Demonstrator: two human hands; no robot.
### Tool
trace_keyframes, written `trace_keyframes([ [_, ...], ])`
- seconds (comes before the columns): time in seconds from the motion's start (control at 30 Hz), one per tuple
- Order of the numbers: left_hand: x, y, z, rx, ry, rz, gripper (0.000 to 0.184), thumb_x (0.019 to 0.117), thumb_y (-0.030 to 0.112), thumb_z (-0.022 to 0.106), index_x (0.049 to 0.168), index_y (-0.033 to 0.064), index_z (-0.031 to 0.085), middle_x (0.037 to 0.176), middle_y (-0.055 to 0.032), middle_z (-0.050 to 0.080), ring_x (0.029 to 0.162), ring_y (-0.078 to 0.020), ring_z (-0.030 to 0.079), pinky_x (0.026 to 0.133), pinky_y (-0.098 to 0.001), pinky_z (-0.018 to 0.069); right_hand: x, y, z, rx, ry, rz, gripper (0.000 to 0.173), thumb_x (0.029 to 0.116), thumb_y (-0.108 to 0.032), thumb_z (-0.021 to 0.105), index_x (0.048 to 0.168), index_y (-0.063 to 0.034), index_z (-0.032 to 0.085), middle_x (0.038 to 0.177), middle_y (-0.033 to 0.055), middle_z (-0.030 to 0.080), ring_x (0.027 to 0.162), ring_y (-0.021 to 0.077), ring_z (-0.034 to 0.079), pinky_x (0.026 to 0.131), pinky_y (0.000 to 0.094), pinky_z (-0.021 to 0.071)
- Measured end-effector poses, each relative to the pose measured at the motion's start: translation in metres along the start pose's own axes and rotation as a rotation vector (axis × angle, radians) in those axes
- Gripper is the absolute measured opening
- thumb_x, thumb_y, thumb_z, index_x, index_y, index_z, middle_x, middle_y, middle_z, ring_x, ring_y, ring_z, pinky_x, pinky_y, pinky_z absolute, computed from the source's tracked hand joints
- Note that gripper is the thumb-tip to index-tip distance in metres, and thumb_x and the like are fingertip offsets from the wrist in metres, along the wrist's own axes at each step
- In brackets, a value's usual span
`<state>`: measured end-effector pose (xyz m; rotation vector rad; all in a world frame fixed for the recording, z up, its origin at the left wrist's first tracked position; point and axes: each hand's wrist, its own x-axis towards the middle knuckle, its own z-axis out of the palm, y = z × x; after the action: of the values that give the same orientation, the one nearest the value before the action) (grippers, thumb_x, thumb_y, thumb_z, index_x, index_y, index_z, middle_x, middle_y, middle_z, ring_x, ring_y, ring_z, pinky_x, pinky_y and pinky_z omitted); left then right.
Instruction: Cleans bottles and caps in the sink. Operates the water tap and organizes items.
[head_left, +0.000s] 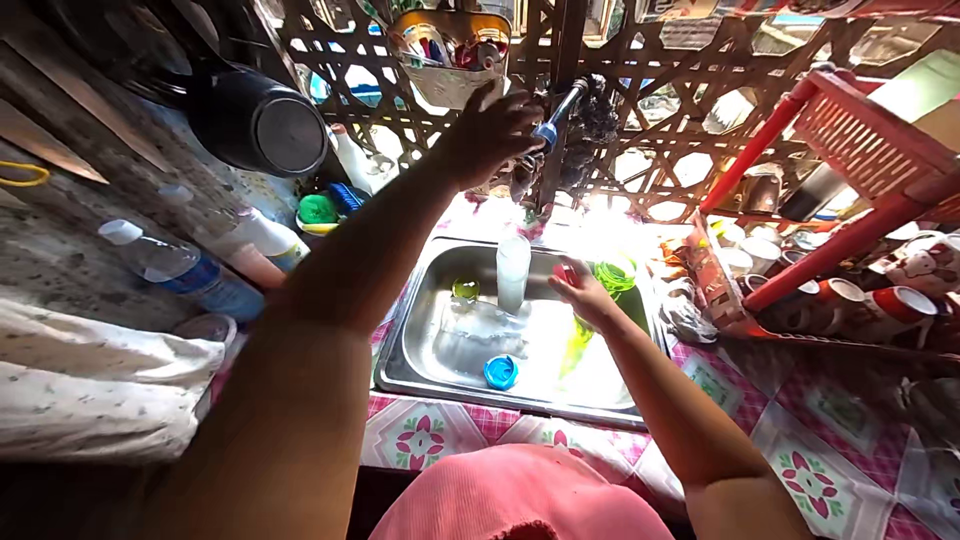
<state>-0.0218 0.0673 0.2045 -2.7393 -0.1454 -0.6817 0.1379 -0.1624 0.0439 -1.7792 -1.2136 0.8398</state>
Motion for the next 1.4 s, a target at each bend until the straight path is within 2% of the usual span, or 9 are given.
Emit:
trace_keyframes([
  [0.1,-0.049,-0.002,0.056,-0.228,0.243,-0.548,0.050,0.0893,0.007,0.068,0.138,0.0044,0.058,0.147,-0.0208,0.052,0.138,-0.0393,0.048,0.115,-0.0568,0.0360,0.068,-0.007,0.012,-0.263,0.067,-0.091,0.076,0.0906,-0.049,0.071,0.152,-0.0143,0.043,0.143,0.0209,0.054,0.133,0.0387,0.052,0.108,0.0633,0.0424],
  [0.2,-0.107,0.017,0.143,-0.524,-0.159,-0.961,0.073,0.0826,0.014,0.077,0.148,0.0028,0.045,0.139,-0.0306,0.053,0.126,-0.0482,0.055,0.102,-0.0660,0.0459,0.112,-0.020,0.030,-0.487,0.044,-0.156,0.092,0.0759,-0.041,0.087,0.152,-0.0122,0.044,0.145,0.0202,0.053,0.134,0.0431,0.048,0.107,0.0655,0.0416],
  [0.33,-0.125,0.071,0.219,-0.988,-0.257,-0.948,0.116,0.0664,0.033,0.096,0.158,0.0088,0.030,0.156,-0.0242,0.040,0.140,-0.0396,0.046,0.113,-0.0586,0.0406,0.140,-0.027,0.047,-0.740,-0.126,-0.231,0.078,0.0768,-0.042,0.086,0.142,-0.0131,0.057,0.139,0.0190,0.057,0.133,0.0437,0.047,0.102,0.0662,0.0428],
  [0.67,-0.105,0.114,0.243,-1.187,0.022,-1.067,0.113,0.0663,0.027,0.096,0.154,0.0025,0.030,0.150,-0.0228,0.048,0.135,-0.0308,0.052,0.113,-0.0494,0.0437,0.147,-0.024,0.042,-0.913,-0.293,-0.331,0.069,0.0776,-0.038,0.085,0.137,-0.0139,0.061,0.134,0.0164,0.060,0.131,0.0416,0.049,0.101,0.0635,0.0438],
  [0.8,-0.101,0.119,0.248,-1.105,0.064,-1.082,0.105,0.0656,0.026,0.095,0.150,0.0038,0.037,0.145,-0.0194,0.053,0.130,-0.0295,0.056,0.109,-0.0497,0.0473,0.129,-0.031,0.059,-0.887,-0.071,-0.204,0.061,0.0854,-0.045,0.077,0.129,-0.0049,0.063,0.129,0.0233,0.060,0.128,0.0438,0.052,0.096,0.0620,0.0499],
  [1.0,-0.101,0.119,0.236,-1.103,0.089,-1.105,0.104,0.0673,0.021,0.095,0.149,-0.0006,0.035,0.145,-0.0235,0.051,0.131,-0.0315,0.055,0.111,-0.0480,0.0457,0.110,-0.067,0.039,-0.829,-0.222,0.165,0.106,0.0863,-0.055,0.071,0.163,-0.0082,0.014,0.128,0.0294,0.061,0.114,0.0464,0.063,0.090,0.0678,0.0503],
  [1.13,-0.095,0.120,0.222,-1.137,0.055,-1.029,0.105,0.0669,0.019,0.095,0.150,0.0003,0.034,0.145,-0.0235,0.051,0.133,-0.0304,0.053,0.113,-0.0465,0.0441,0.090,-0.075,0.002,-0.945,-0.187,-0.043,0.090,0.0852,-0.040,0.075,0.159,-0.0148,0.032,0.128,0.0208,0.065,0.117,0.0424,0.063,0.091,0.0670,0.0493],
  [1.23,-0.090,0.129,0.198,-1.140,0.020,-0.909,0.104,0.0663,0.023,0.094,0.150,0.0011,0.037,0.142,-0.0221,0.054,0.133,-0.0282,0.054,0.113,-0.0458,0.0442,0.088,-0.059,-0.006,-0.889,-0.275,-0.317,0.097,0.0770,-0.029,0.088,0.159,-0.0180,0.037,0.160,0.0175,0.039,0.142,0.0442,0.041,0.107,0.0684,0.0381],
  [1.4,-0.077,0.164,0.156,-1.085,0.032,-0.911,0.108,0.0667,0.025,0.092,0.152,-0.0024,0.031,0.137,-0.0226,0.058,0.125,-0.0267,0.060,0.107,-0.0432,0.0500,0.048,-0.082,-0.001,-0.877,-0.194,-0.270,0.076,0.0828,-0.034,0.080,0.148,-0.0095,0.048,0.122,0.0193,0.067,0.113,0.0380,0.064,0.094,0.0625,0.0507],
])
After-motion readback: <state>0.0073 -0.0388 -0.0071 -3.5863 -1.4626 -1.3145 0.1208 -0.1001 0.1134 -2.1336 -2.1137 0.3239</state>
